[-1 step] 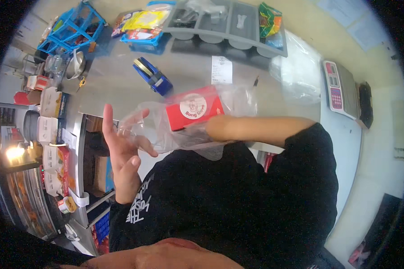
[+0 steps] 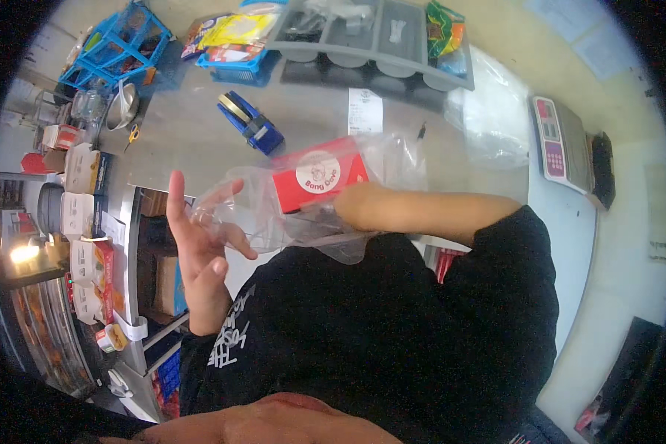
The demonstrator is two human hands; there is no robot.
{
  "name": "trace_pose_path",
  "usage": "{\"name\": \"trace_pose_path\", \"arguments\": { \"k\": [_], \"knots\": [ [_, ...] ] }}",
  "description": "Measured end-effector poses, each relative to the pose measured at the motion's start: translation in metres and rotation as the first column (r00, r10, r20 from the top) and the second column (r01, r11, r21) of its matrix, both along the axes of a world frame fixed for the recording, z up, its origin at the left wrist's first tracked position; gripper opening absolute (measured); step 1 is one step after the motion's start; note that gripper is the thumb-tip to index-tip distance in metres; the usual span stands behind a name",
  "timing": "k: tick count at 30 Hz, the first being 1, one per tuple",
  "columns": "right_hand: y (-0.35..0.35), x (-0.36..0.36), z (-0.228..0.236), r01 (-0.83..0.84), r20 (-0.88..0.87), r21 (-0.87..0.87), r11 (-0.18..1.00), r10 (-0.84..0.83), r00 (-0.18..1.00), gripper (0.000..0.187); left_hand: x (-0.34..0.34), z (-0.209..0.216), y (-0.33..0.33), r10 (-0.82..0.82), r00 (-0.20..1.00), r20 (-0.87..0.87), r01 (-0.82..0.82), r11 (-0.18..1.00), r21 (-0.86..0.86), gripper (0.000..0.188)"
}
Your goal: The person fills out an order slip by hand, closes a box of fried chicken, places multiple boxes into a plastic bag, and then staples the order slip to the bag.
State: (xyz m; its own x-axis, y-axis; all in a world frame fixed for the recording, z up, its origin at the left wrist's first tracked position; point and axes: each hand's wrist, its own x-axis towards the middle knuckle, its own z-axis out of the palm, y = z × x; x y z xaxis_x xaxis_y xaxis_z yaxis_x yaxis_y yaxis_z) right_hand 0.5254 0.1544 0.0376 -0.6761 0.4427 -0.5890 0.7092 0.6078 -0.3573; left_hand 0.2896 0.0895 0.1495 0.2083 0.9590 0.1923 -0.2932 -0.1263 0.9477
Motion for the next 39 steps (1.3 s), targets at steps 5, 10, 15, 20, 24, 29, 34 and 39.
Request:
{"name": "trace_pose_path", "arguments": {
  "k": [5,10,15,20,24,29,34,39],
  "knots": [
    [0.002,-0.02,0.026,0.037,-0.212,-0.18,0.983,-0.075,0.974,0.024,-0.001,0.004,0.009,-0.052,0.996,0.076,0.052,0.999,0.01,0.097],
    [0.004,-0.005,0.038,0.013,0.074,0.002,1.0,-0.013,0.997,0.019,0.006,0.017,0.019,-0.007,0.998,-0.057,0.008,1.0,0.013,0.099],
    [0.017,0.049,0.218,-0.045,-0.047,0.721,0.692,0.114,0.992,0.018,-0.03,0.07,0.028,-0.074,0.981,-0.179,0.078,0.997,0.014,0.104],
    [-0.019,0.033,0.264,-0.178,-0.184,0.406,0.896,0.271,0.945,0.02,-0.034,0.071,0.022,-0.056,0.927,-0.371,0.12,0.981,0.152,0.104],
    [-0.009,0.069,0.223,-0.12,-0.53,0.288,0.95,0.263,0.806,0.029,-0.091,0.073,0.028,-0.094,0.674,-0.733,0.35,0.914,0.205,0.095],
    [-0.057,0.124,0.058,0.651,-0.663,-0.193,0.734,-0.587,0.465,0.098,-0.101,-0.062,0.053,-0.307,0.252,-0.918,0.383,0.903,-0.197,0.101],
    [-0.03,0.006,-0.039,0.67,-0.725,-0.056,0.74,-0.491,0.482,0.062,0.019,-0.129,0.055,-0.463,0.48,-0.745,0.208,0.885,-0.416,0.091],
    [-0.027,0.019,-0.099,0.721,-0.639,-0.412,0.556,-0.741,0.206,0.048,0.027,-0.139,0.081,-0.209,0.386,-0.899,0.661,0.742,0.111,0.07]
  ]
}}
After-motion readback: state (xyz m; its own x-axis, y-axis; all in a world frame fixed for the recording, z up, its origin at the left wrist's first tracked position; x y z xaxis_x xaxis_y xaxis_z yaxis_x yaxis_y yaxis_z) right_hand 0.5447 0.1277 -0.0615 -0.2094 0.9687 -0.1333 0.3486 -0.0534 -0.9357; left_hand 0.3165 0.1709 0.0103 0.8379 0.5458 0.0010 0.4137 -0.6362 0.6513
